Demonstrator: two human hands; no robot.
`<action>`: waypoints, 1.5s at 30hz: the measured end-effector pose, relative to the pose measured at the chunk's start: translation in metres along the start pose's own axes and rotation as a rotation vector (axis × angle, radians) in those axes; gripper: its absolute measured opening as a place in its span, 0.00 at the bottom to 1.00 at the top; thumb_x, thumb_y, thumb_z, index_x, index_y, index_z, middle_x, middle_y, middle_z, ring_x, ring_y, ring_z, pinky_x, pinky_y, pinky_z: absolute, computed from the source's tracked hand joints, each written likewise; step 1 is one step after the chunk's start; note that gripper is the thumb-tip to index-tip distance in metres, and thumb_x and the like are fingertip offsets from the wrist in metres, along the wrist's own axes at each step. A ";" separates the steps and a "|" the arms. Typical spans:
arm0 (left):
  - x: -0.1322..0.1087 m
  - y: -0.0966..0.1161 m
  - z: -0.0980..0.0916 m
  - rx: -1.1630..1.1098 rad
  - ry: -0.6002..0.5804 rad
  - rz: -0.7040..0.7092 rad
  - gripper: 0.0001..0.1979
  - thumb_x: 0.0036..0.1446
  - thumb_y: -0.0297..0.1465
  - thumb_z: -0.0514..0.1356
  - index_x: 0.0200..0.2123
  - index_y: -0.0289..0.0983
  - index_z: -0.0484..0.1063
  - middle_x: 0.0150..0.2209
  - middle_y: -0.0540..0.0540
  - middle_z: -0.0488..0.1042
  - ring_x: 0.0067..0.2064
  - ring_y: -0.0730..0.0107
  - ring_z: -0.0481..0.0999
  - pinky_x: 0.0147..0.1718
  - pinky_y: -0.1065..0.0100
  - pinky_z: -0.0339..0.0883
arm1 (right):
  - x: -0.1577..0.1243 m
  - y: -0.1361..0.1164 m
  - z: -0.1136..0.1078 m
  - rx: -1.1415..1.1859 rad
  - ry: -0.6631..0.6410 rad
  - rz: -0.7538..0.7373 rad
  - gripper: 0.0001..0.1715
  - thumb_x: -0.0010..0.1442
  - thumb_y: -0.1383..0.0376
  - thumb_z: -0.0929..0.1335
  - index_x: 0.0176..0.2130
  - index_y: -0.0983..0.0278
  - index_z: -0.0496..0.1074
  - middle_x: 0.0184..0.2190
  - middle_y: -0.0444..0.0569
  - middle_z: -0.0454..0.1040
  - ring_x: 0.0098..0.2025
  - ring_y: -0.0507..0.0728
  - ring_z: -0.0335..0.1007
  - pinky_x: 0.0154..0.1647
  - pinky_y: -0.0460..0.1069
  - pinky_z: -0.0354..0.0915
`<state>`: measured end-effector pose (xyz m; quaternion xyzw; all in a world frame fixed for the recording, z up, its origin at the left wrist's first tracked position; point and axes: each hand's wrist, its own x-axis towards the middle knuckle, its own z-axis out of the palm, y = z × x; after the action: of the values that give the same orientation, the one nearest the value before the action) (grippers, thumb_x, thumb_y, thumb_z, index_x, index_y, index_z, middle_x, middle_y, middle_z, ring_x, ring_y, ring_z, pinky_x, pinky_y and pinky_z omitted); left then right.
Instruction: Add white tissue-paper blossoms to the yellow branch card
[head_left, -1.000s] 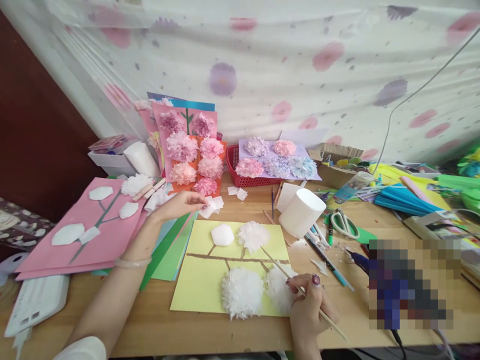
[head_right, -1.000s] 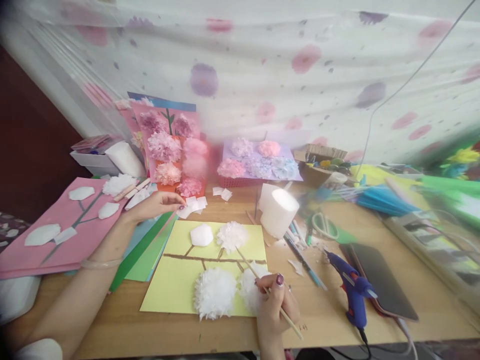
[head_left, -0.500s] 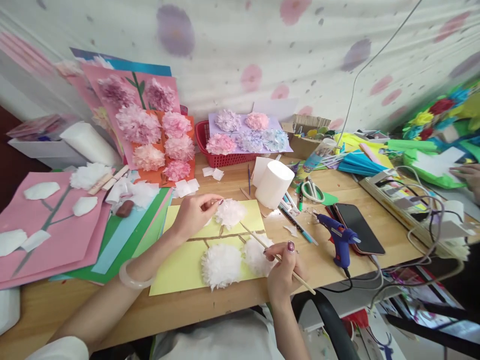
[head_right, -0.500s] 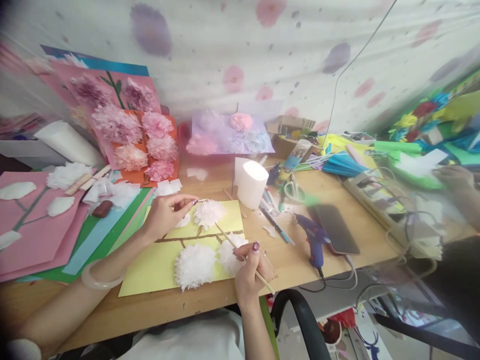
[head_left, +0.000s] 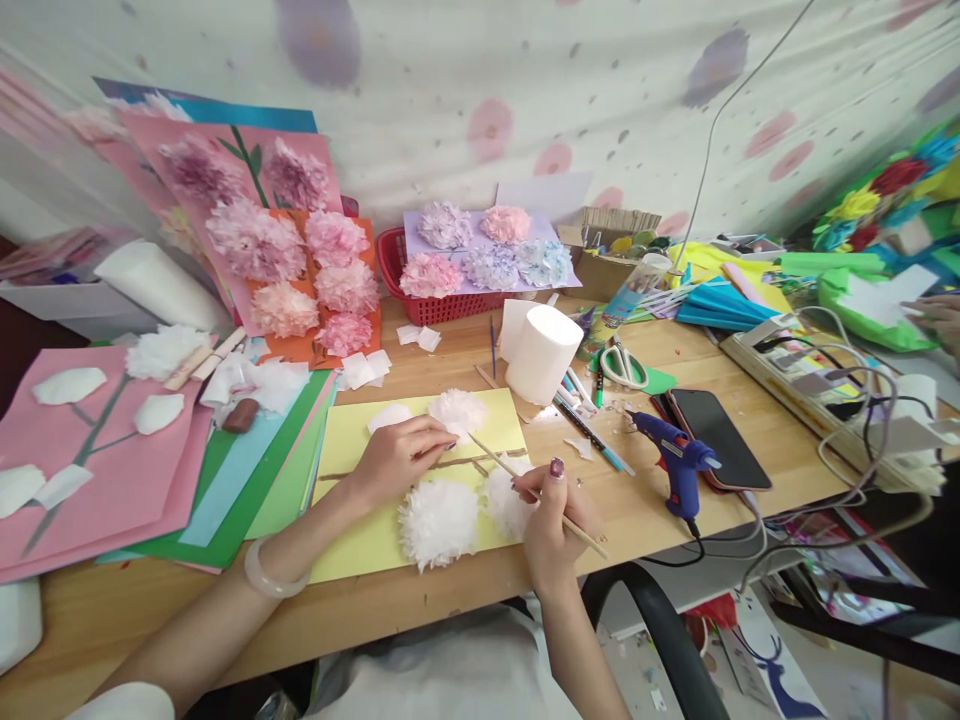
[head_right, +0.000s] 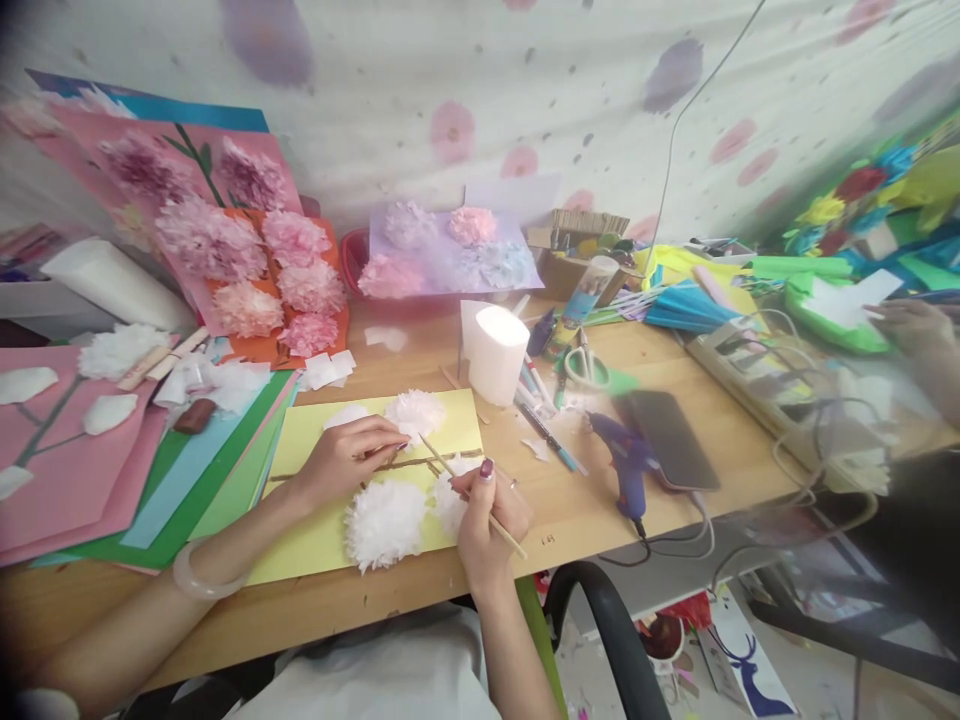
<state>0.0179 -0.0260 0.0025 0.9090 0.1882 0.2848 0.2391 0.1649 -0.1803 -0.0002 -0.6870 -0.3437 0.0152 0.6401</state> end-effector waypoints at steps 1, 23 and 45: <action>-0.001 0.000 0.001 0.006 -0.016 0.006 0.11 0.65 0.29 0.57 0.40 0.40 0.81 0.38 0.47 0.82 0.33 0.73 0.80 0.32 0.73 0.71 | 0.001 0.000 0.000 -0.020 -0.026 -0.009 0.29 0.71 0.57 0.60 0.22 0.63 0.73 0.19 0.45 0.74 0.20 0.51 0.69 0.25 0.46 0.65; 0.001 -0.022 0.002 0.156 -0.193 -0.282 0.51 0.52 0.44 0.68 0.70 0.40 0.41 0.67 0.30 0.60 0.69 0.45 0.57 0.65 0.41 0.41 | 0.011 -0.004 0.016 -0.279 -0.222 -0.189 0.28 0.71 0.59 0.58 0.24 0.63 0.74 0.18 0.44 0.73 0.20 0.51 0.69 0.26 0.46 0.60; 0.004 -0.021 0.001 0.071 -0.249 -0.331 0.55 0.51 0.45 0.68 0.71 0.40 0.35 0.65 0.29 0.65 0.66 0.47 0.64 0.65 0.38 0.36 | 0.006 -0.018 0.029 -0.321 -0.239 -0.152 0.29 0.72 0.56 0.57 0.26 0.63 0.74 0.21 0.47 0.77 0.22 0.52 0.72 0.26 0.47 0.60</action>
<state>0.0172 -0.0069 -0.0076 0.9018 0.3138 0.1202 0.2718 0.1481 -0.1531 0.0135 -0.7455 -0.4658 -0.0068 0.4766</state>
